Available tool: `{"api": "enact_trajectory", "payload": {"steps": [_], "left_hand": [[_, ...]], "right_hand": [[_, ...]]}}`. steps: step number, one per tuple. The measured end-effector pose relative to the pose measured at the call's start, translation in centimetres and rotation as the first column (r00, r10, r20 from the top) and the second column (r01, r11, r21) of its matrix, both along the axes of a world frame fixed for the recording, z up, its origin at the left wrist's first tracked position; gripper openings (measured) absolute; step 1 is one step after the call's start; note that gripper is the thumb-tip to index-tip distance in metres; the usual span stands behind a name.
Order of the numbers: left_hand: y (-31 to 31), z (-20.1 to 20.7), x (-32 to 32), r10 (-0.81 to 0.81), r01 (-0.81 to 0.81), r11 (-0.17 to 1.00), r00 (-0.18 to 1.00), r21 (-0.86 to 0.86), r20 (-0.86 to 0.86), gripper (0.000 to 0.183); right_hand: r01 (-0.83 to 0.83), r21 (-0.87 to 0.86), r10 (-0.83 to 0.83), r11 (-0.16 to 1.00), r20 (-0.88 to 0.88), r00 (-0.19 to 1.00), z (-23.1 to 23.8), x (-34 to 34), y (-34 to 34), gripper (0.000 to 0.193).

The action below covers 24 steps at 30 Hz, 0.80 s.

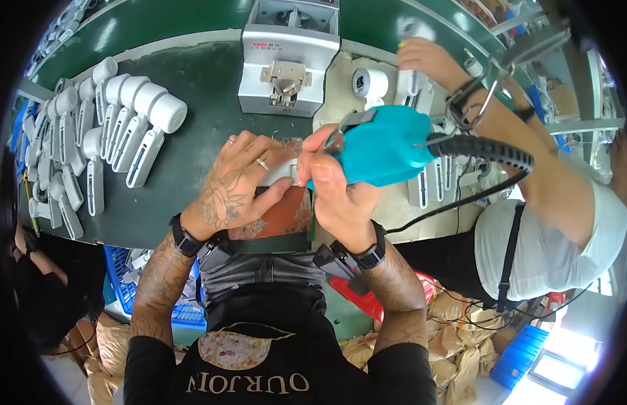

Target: Assembling handheld electronic fans using an electric screwdriver on a production line.

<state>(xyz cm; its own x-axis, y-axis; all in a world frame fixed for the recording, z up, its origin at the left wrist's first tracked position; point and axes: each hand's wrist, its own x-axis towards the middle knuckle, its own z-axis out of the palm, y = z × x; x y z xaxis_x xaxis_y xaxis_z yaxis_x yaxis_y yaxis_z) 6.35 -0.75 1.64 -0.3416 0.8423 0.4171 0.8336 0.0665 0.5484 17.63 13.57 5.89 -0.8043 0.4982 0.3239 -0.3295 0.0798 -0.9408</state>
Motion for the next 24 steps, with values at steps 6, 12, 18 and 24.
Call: {"api": "enact_trajectory", "payload": {"steps": [6,12,18,24], "left_hand": [[0.6,0.6,-0.6,-0.002,0.002,1.0,1.0,-0.013,0.003,0.038],[0.4,1.7,-0.7,0.006,-0.006,1.0,1.0,-0.001,-0.027,0.04],[-0.8,1.0,0.0,-0.119,0.127,0.988,0.989,0.092,-0.082,0.04],[-5.2,2.5,0.7,-0.069,0.077,0.99,0.995,0.121,-0.07,0.039]], "right_hand": [[-0.027,0.002,0.027,1.0,-0.059,0.998,0.0,-1.1,0.3,0.044],[-0.015,-0.061,0.013,0.998,-0.024,1.0,0.0,-0.7,0.0,0.043],[-0.01,-0.136,0.004,0.991,-0.04,0.999,0.0,1.7,-0.9,0.046],[0.066,-0.037,-0.075,0.997,-0.354,0.932,5.1,3.0,-3.1,0.061]]}}
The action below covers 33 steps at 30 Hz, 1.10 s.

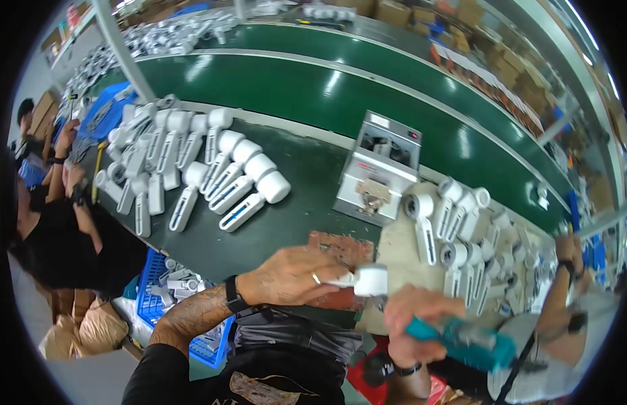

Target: Assembling handheld electronic fans using an electric screwdriver on a production line.

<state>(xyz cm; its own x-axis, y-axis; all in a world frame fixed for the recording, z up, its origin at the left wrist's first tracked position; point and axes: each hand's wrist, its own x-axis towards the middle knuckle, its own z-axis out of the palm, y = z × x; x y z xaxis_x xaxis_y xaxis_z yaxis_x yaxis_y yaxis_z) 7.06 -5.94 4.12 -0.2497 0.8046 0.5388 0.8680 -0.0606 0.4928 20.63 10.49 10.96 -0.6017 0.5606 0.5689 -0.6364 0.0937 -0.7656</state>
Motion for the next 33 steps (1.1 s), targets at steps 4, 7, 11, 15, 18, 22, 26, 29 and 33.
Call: {"api": "enact_trajectory", "payload": {"steps": [4,7,11,15,18,22,26,29,33], "left_hand": [[-6.7,1.5,-4.6,0.477,-0.516,0.856,0.81,0.028,0.342,0.038],[-12.4,1.3,-9.9,0.454,-0.767,0.611,0.541,0.195,0.708,0.042],[-23.1,0.4,-18.4,0.567,-0.921,0.318,0.376,0.226,0.732,0.045],[-30.4,-2.3,-26.1,0.956,-0.967,0.171,0.209,0.189,0.204,0.045],[-43.4,-4.5,-28.7,0.861,-0.916,0.344,0.219,0.207,-0.46,0.038],[-27.5,-1.2,-21.8,0.917,-0.731,0.397,0.287,0.555,-0.278,0.029],[-0.4,6.3,-7.3,0.463,-0.453,0.884,0.882,0.121,-0.086,0.028],[11.1,3.2,-1.8,0.067,-0.066,0.998,0.997,0.024,-0.026,0.022],[19.5,-1.3,0.1,0.034,-0.042,0.997,0.992,-0.062,-0.124,0.036]], "right_hand": [[-0.025,0.003,0.025,1.0,-0.046,0.999,-1.5,1.8,-0.3,0.064],[0.05,-0.011,-0.049,0.999,0.089,0.995,-4.3,3.5,0.1,0.064],[0.142,-0.005,-0.136,0.99,0.25,0.958,-4.4,4.4,-0.8,0.071],[0.048,-0.052,-0.041,0.997,0.126,0.991,-5.6,5.1,1.1,0.059],[0.104,-0.131,-0.062,0.986,0.297,0.953,-5.3,4.5,0.6,0.045],[0.017,-0.113,0.022,0.993,0.339,0.941,-4.2,4.7,0.2,0.067],[0.028,-0.136,0.019,0.99,0.33,0.944,-3.7,6.2,0.9,0.066],[0.027,-0.129,0.014,0.991,0.305,0.952,-4.2,6.9,1.1,0.065],[-0.013,-0.086,0.042,0.996,0.347,0.937,-4.3,8.1,-0.2,0.065]]}}
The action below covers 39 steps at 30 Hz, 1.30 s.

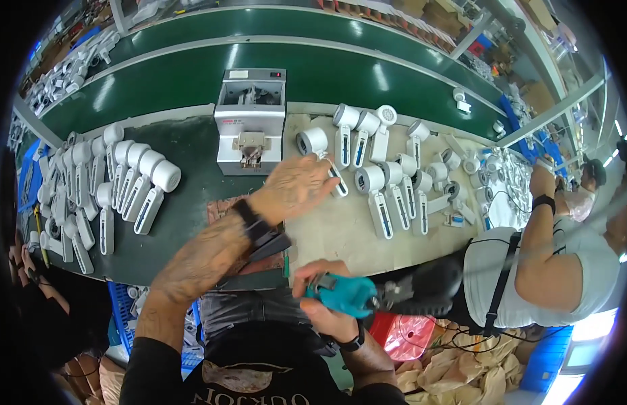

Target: Assembling handheld electronic fans using an electric screwdriver on a production line.

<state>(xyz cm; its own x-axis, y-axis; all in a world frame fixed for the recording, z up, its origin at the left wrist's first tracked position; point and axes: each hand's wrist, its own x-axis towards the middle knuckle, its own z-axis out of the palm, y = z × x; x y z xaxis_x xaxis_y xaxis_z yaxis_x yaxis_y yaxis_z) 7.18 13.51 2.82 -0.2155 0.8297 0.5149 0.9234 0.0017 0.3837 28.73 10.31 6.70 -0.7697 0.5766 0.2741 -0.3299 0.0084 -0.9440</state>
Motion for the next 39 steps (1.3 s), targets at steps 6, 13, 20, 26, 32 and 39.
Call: {"api": "enact_trajectory", "payload": {"steps": [6,13,20,26,32,39], "left_hand": [[5.1,-5.7,0.3,-0.03,0.029,0.998,0.999,0.053,0.013,0.032],[-5.2,4.0,2.8,-0.039,0.055,0.979,0.996,-0.198,0.083,0.038],[-13.0,2.5,0.4,0.166,-0.128,0.981,0.944,-0.148,0.285,0.032],[-13.5,0.6,0.4,0.152,-0.145,0.988,0.939,-0.045,0.308,0.032],[-13.7,0.7,-0.8,0.021,-0.011,0.999,0.957,-0.037,0.288,0.03],[-13.9,-0.9,-0.9,0.048,-0.056,0.998,0.958,0.021,0.281,0.035]], "right_hand": [[0.136,-0.083,-0.137,0.987,-0.013,0.99,-0.3,2.7,0.1,0.066],[0.176,-0.042,-0.174,0.983,0.053,0.983,0.2,0.9,1.9,0.074],[0.159,0.065,-0.169,0.985,0.2,0.965,0.5,-1.5,1.8,0.077],[0.156,0.014,-0.156,0.988,0.14,0.978,0.6,-4.0,0.9,0.075],[0.124,-0.006,-0.124,0.992,-0.018,0.992,2.2,-7.3,1.4,0.076],[0.058,0.063,-0.052,0.996,-0.089,0.995,1.7,-12.6,1.3,0.077]]}}
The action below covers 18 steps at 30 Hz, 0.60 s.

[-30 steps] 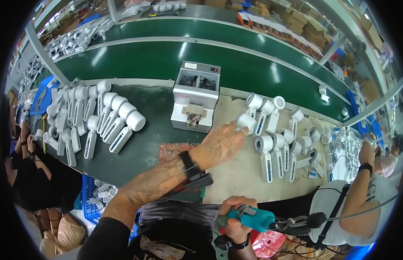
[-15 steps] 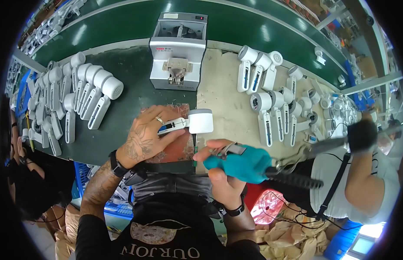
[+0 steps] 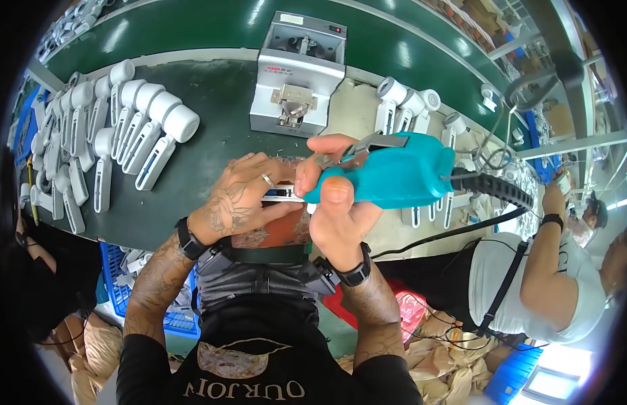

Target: Assembling handheld electronic fans using an electric screwdriver on a production line.

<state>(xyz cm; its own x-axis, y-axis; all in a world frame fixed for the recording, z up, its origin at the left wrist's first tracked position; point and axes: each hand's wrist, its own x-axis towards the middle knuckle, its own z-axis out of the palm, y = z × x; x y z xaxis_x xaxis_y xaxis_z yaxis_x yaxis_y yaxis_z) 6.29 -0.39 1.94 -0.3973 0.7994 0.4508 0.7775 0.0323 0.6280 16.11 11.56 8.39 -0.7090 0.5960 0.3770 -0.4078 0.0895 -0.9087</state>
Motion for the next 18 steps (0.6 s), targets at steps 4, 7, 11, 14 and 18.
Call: {"api": "enact_trajectory", "payload": {"steps": [4,7,11,14,18], "left_hand": [[-0.2,0.1,-0.1,0.003,-0.002,1.0,0.999,-0.023,0.034,0.037],[-0.1,-0.1,-0.2,0.003,-0.002,1.0,0.999,-0.018,0.034,0.036],[0.0,-0.5,-0.5,-0.042,0.042,0.999,0.999,0.01,-0.003,0.035],[0.1,-0.9,-0.8,-0.087,0.087,0.994,0.996,0.072,0.004,0.033],[0.1,-0.4,-0.7,-0.107,0.096,0.99,0.989,0.105,0.104,0.031]], "right_hand": [[-0.001,0.027,0.0,1.0,0.02,1.0,-0.7,-0.6,0.3,0.077],[-0.022,-0.001,0.022,1.0,-0.002,1.0,-1.0,-0.6,0.5,0.077],[-0.017,0.003,0.017,1.0,-0.012,1.0,-1.1,-0.8,0.4,0.075],[-0.028,0.011,0.028,1.0,0.0,1.0,-1.2,-0.7,0.6,0.074],[-0.042,0.022,0.042,0.999,-0.014,0.999,-1.7,-1.0,0.7,0.073]]}}
